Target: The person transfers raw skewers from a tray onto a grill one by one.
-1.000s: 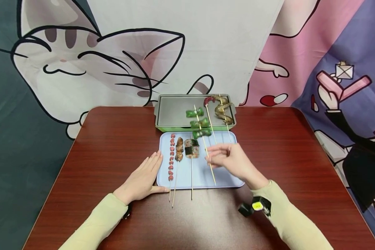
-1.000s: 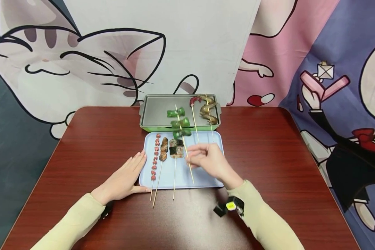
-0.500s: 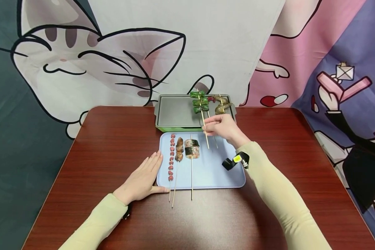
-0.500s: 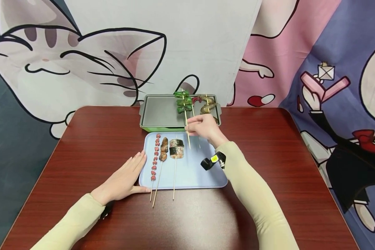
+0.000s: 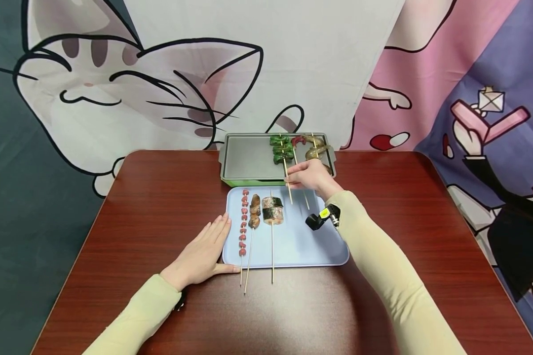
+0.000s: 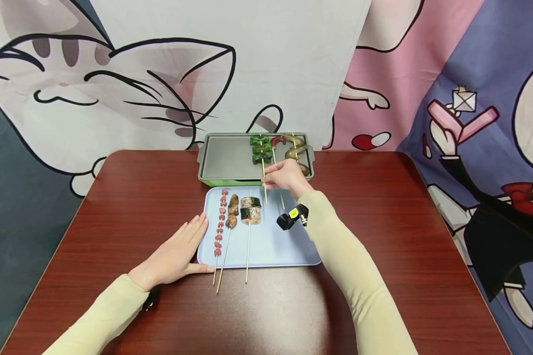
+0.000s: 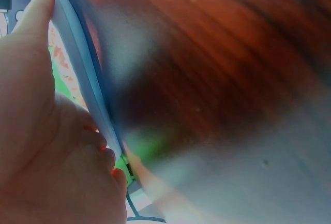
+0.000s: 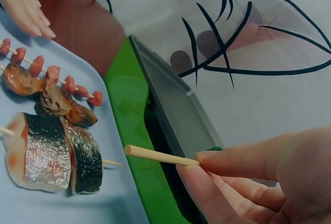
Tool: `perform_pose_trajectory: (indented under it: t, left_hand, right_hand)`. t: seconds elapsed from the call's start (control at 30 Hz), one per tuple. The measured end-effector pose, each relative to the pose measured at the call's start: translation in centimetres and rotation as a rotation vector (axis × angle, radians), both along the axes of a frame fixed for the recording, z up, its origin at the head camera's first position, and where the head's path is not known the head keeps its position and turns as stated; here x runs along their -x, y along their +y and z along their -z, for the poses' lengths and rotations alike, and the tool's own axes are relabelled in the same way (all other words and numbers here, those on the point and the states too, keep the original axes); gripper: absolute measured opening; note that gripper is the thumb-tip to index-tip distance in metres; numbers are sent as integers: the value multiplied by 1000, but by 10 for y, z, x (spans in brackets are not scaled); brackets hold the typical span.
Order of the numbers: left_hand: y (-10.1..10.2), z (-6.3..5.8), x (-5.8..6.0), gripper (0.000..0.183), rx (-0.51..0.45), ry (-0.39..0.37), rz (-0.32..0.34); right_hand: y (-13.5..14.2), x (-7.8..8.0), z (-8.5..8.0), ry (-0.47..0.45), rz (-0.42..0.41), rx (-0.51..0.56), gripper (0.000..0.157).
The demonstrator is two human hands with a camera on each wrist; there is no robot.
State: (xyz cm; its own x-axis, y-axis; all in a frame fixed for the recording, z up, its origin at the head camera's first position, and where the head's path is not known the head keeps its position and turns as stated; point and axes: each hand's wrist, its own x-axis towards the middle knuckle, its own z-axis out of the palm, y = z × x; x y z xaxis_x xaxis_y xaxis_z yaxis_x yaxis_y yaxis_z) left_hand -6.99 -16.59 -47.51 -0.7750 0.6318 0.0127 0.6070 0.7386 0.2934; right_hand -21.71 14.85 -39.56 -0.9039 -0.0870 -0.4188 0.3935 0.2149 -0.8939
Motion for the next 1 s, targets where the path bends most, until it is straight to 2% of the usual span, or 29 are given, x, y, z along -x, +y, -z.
perform_pose_trajectory:
  t: [0.33,0.5,0.67,0.8,0.9,1.0]
  left_hand:
    - [0,-1,0,116,3,-3,-2]
    - [0,0,0,115,0,-3,0]
    - [1,-1,0,115,1,-4,0]
    - [0,-1,0,115,9,-4,-4]
    - [1,-1,0,115,12,-3,-2]
    - [1,0,0,114,5,-2,1]
  right_hand:
    - [-2,-4,-2,20,-14,-52,29]
    - [-1,-13,-14,104,-27,-109,30]
    - [3,-35,-36,245,-56,-159,39]
    - [3,-57,-54,364,-83,-195,38]
    - [3,-73,-62,437,-113,-231,38]
    - [4,-86,-64,470,-142,-252,37]
